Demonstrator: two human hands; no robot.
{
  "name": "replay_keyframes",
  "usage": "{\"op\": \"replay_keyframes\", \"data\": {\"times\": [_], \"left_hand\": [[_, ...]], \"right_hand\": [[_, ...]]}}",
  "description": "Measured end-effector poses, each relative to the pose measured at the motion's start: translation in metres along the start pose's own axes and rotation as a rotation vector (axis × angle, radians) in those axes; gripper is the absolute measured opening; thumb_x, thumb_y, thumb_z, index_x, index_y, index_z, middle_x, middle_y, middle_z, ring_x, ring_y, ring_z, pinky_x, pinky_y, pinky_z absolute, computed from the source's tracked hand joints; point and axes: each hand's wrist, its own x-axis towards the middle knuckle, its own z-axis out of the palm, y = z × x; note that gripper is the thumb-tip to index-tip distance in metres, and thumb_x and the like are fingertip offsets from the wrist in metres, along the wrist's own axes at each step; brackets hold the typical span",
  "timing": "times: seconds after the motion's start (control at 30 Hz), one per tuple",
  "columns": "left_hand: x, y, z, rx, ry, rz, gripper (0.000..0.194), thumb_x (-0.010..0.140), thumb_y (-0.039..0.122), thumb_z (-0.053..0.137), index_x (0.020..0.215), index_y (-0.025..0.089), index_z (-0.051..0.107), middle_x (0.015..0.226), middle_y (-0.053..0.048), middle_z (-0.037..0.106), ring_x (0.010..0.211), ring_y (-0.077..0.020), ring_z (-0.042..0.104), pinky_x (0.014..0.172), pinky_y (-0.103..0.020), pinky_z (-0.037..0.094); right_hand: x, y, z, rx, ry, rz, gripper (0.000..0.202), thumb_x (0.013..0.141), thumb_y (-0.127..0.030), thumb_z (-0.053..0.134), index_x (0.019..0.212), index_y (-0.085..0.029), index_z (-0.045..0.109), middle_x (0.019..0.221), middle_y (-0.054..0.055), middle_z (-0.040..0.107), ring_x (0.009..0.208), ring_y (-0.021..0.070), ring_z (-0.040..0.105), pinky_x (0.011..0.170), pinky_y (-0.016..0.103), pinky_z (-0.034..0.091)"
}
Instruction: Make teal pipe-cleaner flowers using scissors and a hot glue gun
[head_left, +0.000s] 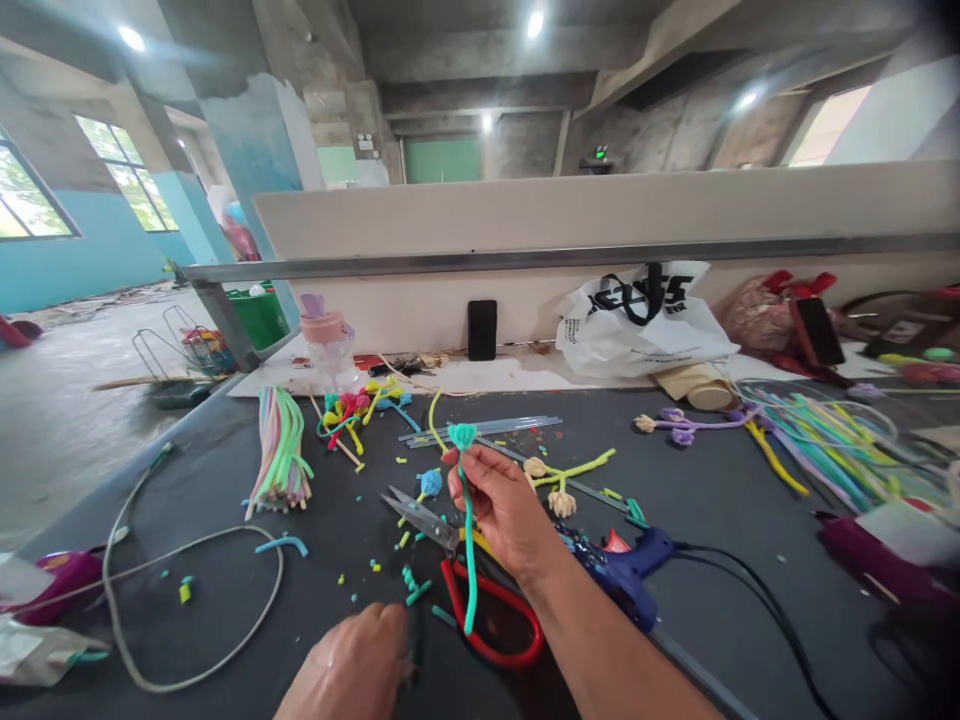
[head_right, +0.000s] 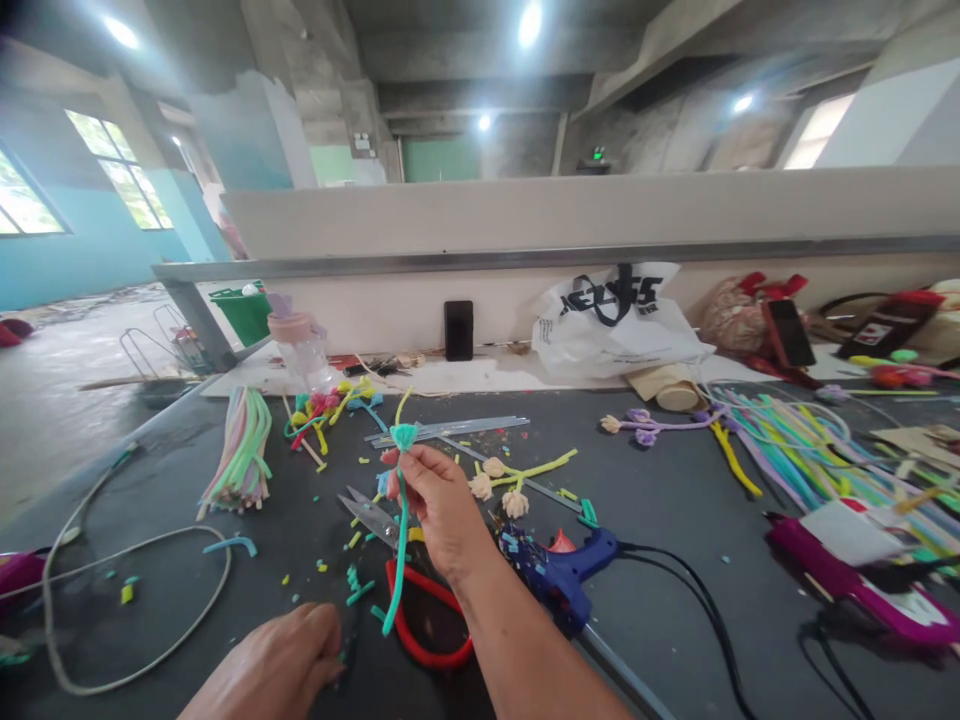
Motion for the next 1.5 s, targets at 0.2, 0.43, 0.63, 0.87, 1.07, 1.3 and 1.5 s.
{"op": "replay_keyframes", "data": {"times": [0.2,0.43,0.63,0.87,1.07,1.3,1.5], "left_hand": [[0.005,-0.020,0.014,-0.100,0.197,0.168,0.018,0.079,0.013,0.037,0.067,0.022,0.047,0.070,-0.003,0.060,0.063,-0.0155,0.056,0.061,-0.023,0.041],[0.005,-0.029,-0.009,-0.580,0.270,-0.042,0.008,0.076,0.028,0.048,0.075,0.022,0.054,0.054,0.005,0.050,0.050,-0.0139,0.051,0.046,-0.021,0.039],[0.013,-0.030,-0.018,-0.635,0.504,0.026,0.016,0.069,0.024,0.056,0.074,0.023,0.071,0.077,-0.004,0.071,0.070,-0.0207,0.064,0.067,-0.028,0.048],[0.019,-0.007,-0.023,-0.996,0.520,0.024,0.025,0.073,0.037,0.061,0.080,0.015,0.071,0.048,0.004,0.050,0.043,-0.0105,0.041,0.041,-0.020,0.032],[0.006,0.014,-0.024,-1.683,0.386,-0.021,0.029,0.050,0.030,0.082,0.070,0.015,0.068,0.059,0.002,0.060,0.053,-0.0111,0.052,0.052,-0.021,0.048],[0.015,-0.005,-0.043,-1.862,0.367,-0.034,0.008,0.076,0.017,0.060,0.070,0.015,0.065,0.065,-0.002,0.063,0.056,-0.0129,0.059,0.053,-0.025,0.056],[0.038,-0.019,-0.063,-1.887,0.360,0.121,0.005,0.072,0.011,0.063,0.075,0.016,0.065,0.064,-0.001,0.058,0.049,-0.0091,0.052,0.043,-0.018,0.049]], "right_hand": [[-0.001,0.003,0.000,0.047,-0.033,0.047,0.019,0.074,-0.032,0.067,0.080,-0.014,0.068,0.057,0.000,0.058,0.051,0.0062,0.046,0.050,0.019,0.031],[-0.006,0.011,0.008,-0.145,-0.093,0.158,0.026,0.068,-0.037,0.072,0.067,-0.014,0.062,0.056,-0.001,0.060,0.046,0.0047,0.042,0.045,0.018,0.025],[-0.011,0.019,0.020,-0.359,-0.153,0.184,0.031,0.067,-0.044,0.071,0.067,-0.014,0.062,0.052,-0.003,0.058,0.039,0.0041,0.038,0.041,0.018,0.027],[-0.015,0.019,0.025,-0.441,-0.136,0.154,0.036,0.063,-0.049,0.072,0.062,-0.015,0.058,0.050,-0.006,0.055,0.039,0.0049,0.042,0.041,0.018,0.031],[-0.031,0.023,0.044,-0.398,-0.134,0.328,0.046,0.056,-0.058,0.072,0.061,-0.016,0.055,0.049,-0.004,0.054,0.038,0.0081,0.049,0.043,0.021,0.039],[-0.096,-0.003,0.023,-0.795,0.174,0.069,0.011,0.073,-0.025,0.062,0.082,-0.019,0.065,0.063,-0.002,0.059,0.055,0.0114,0.053,0.052,0.022,0.040],[-0.131,-0.080,-0.091,-1.741,0.243,-0.168,0.041,0.074,-0.003,0.038,0.103,-0.018,0.062,0.099,0.010,0.067,0.093,0.0214,0.059,0.084,0.037,0.041]]}}
